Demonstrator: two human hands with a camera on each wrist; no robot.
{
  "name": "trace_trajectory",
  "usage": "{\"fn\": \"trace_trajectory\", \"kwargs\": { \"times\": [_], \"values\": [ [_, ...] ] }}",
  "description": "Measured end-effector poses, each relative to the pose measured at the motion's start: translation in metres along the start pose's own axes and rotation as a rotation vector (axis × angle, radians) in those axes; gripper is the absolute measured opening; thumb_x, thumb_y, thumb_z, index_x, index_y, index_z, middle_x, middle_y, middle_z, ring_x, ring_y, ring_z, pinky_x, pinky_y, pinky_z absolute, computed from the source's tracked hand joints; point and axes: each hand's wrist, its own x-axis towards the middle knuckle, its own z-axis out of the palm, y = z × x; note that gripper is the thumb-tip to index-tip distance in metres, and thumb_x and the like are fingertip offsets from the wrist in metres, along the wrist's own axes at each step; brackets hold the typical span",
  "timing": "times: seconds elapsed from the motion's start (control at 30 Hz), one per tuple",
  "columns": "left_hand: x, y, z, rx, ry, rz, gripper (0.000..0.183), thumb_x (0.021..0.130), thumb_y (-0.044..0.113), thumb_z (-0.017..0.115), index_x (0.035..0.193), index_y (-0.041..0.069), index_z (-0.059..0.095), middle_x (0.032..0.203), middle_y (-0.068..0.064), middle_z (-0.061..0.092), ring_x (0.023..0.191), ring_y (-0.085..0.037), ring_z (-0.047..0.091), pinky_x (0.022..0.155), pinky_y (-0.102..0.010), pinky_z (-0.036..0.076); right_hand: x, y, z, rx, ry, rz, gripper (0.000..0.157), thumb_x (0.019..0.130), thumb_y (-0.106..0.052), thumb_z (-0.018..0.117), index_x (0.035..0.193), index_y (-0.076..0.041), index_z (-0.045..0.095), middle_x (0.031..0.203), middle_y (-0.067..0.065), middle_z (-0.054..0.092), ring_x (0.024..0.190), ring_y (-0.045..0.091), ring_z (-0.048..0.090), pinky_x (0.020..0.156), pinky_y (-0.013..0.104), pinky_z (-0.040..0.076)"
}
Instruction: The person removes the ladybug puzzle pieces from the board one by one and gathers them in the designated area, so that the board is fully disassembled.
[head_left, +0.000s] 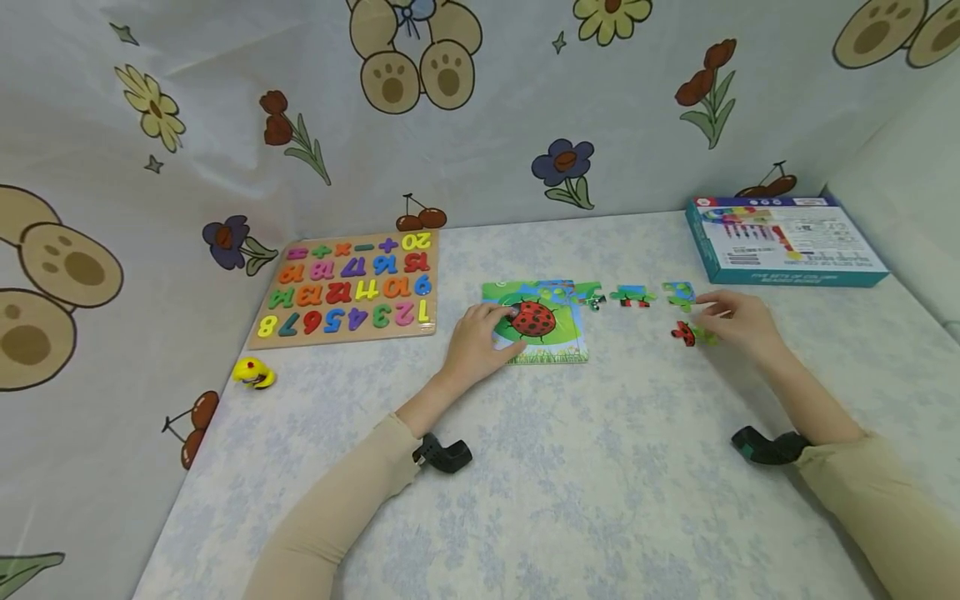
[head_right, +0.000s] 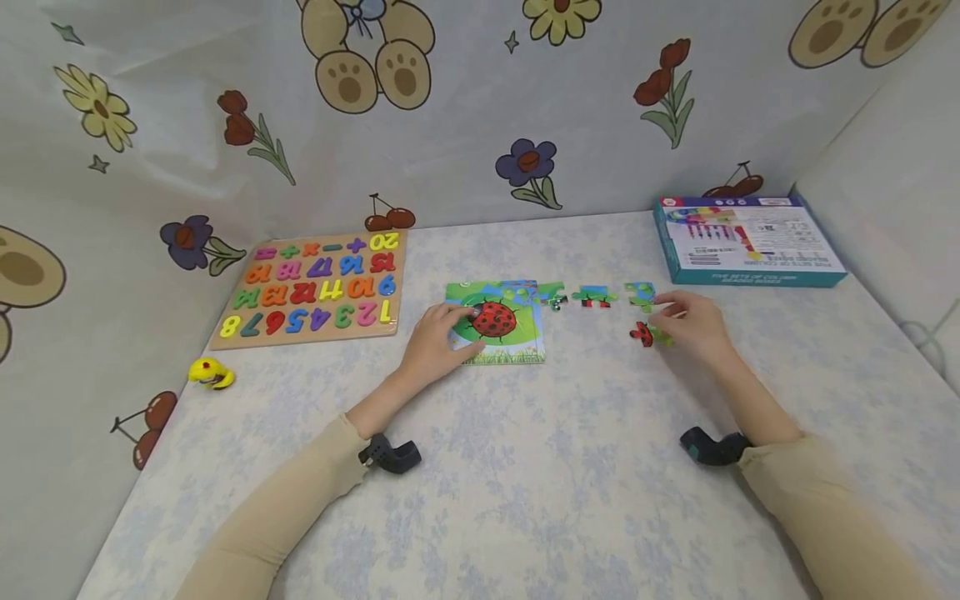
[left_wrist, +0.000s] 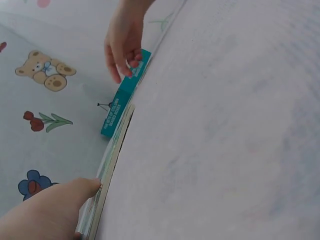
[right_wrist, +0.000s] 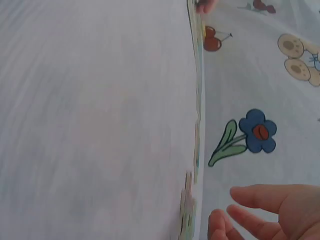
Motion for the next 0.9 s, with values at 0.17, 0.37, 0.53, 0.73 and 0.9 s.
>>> {"fn": "trace_trajectory", "kwargs": {
  "times": [0.17, 0.37, 0.53, 0.73, 0.9],
  "values": [
    [0.000, -0.001, 0.000, 0.022, -0.006, 0.002, 0.060, 0.081, 0.045, 0.072, 0.130, 0.012, 0.059, 0.131, -0.007, 0.054, 0.126, -0.025, 0.046, 0.104, -0.045, 0.040, 0.010, -0.044, 0.033, 0.092, -0.048, -0.124, 0.038, 0.094, -0.017, 0.058, 0.126, 0.004, 0.055, 0.113, 0.026, 0.060, 0.086, 0.023, 0.059, 0.060, 0.022, 0.050],
    [0.000, -0.002, 0.001, 0.023, 0.003, 0.011, 0.062, 0.080, 0.046, 0.073, 0.130, 0.011, 0.060, 0.129, -0.007, 0.055, 0.123, -0.025, 0.048, 0.103, -0.044, 0.042, 0.026, -0.091, 0.083, 0.170, -0.134, -0.261, 0.039, 0.089, -0.008, 0.064, 0.126, 0.005, 0.057, 0.117, 0.026, 0.063, 0.100, 0.036, 0.060, 0.076, 0.033, 0.053],
    [0.001, -0.003, 0.002, 0.037, 0.005, 0.019, 0.062, 0.080, 0.047, 0.072, 0.129, 0.010, 0.060, 0.128, -0.006, 0.055, 0.121, -0.024, 0.049, 0.102, -0.043, 0.043, 0.036, -0.115, 0.111, 0.150, -0.201, -0.312, 0.050, 0.086, -0.008, 0.068, 0.133, 0.002, 0.052, 0.130, 0.024, 0.056, 0.108, 0.038, 0.058, 0.087, 0.046, 0.052],
    [0.000, -0.002, 0.000, 0.030, 0.005, 0.022, 0.062, 0.080, 0.045, 0.073, 0.129, 0.008, 0.061, 0.127, -0.008, 0.056, 0.120, -0.024, 0.050, 0.100, -0.043, 0.044, 0.040, -0.123, 0.122, 0.140, -0.173, -0.331, 0.054, 0.082, -0.001, 0.071, 0.132, 0.003, 0.053, 0.126, 0.024, 0.058, 0.107, 0.038, 0.057, 0.086, 0.047, 0.052],
    [0.000, -0.001, 0.000, 0.027, 0.008, 0.026, 0.061, 0.080, 0.045, 0.074, 0.127, 0.007, 0.061, 0.126, -0.008, 0.057, 0.119, -0.025, 0.050, 0.098, -0.043, 0.045, 0.044, -0.123, 0.124, 0.178, -0.161, -0.345, 0.050, 0.080, 0.005, 0.070, 0.128, 0.001, 0.056, 0.121, 0.024, 0.055, 0.106, 0.038, 0.056, 0.088, 0.048, 0.051]
  ]
}}
